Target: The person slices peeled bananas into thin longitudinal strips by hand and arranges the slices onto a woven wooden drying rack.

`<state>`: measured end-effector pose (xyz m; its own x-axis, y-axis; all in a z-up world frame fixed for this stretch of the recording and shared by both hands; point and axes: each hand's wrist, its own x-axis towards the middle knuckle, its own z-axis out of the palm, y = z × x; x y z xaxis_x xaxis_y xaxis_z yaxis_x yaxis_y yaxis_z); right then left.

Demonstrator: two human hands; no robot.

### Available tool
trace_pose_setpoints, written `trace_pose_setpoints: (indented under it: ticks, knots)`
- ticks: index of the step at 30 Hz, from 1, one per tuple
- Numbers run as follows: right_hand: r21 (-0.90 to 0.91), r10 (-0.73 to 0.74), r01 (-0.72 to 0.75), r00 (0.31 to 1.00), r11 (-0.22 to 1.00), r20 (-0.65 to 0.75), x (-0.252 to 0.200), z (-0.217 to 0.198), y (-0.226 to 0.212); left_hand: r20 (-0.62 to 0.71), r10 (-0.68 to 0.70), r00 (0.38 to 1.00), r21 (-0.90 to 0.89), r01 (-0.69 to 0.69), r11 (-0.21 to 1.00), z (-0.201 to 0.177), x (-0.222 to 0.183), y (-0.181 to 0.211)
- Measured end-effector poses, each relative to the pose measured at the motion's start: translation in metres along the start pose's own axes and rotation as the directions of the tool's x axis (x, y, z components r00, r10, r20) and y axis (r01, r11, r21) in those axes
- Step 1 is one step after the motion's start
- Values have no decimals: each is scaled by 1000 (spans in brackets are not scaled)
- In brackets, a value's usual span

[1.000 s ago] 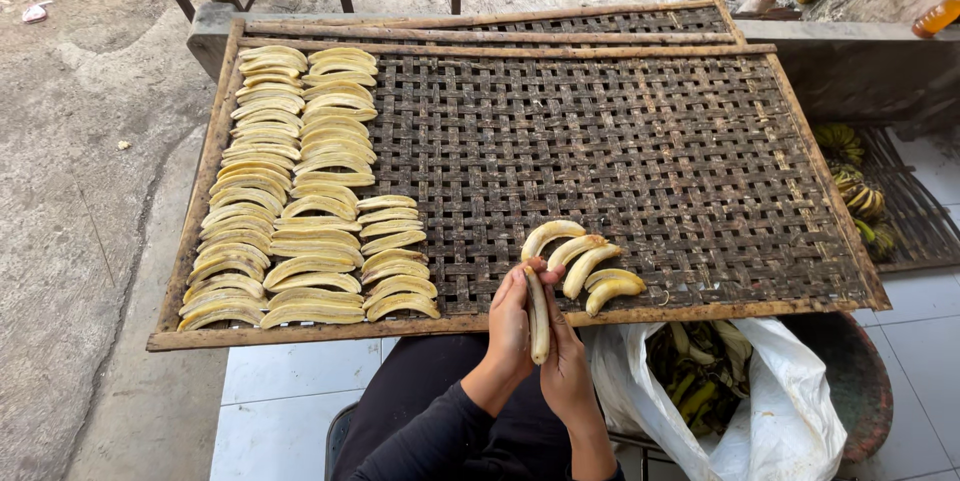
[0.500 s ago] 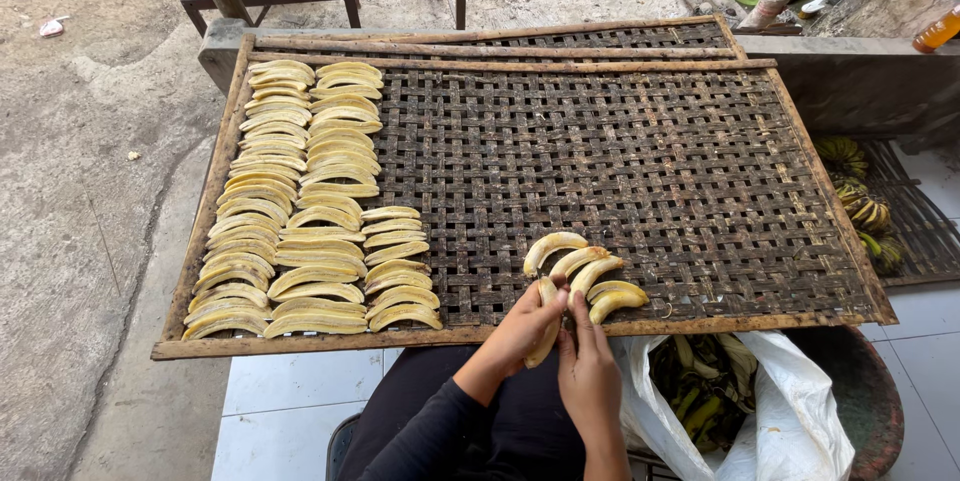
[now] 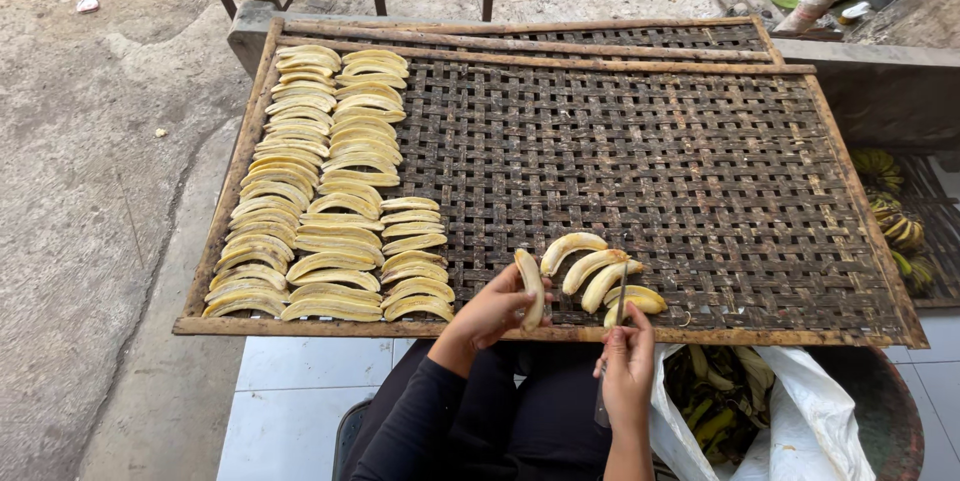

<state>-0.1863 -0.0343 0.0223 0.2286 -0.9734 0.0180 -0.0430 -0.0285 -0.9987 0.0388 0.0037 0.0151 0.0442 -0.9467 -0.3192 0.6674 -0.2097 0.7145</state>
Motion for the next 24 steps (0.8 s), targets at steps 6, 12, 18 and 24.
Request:
trace_pose_setpoints:
  ticks: [6, 12, 18, 24]
  knots:
    - [397, 218, -351, 914, 848, 343, -8, 28, 24, -92, 252, 963, 490, -176, 854, -59, 24, 24]
    - [439, 203, -703, 629, 560, 750, -21, 52, 45, -72, 623, 779, 997, 46, 58, -160, 71, 112]
    - [435, 199, -736, 599, 518, 776, -16, 53, 52, 101, 550, 829, 945, 94, -315, -228, 98, 151]
    - [400, 251, -758, 580, 516, 775, -18, 51, 57, 62, 409, 911, 923, 104, -371, -255, 128, 162]
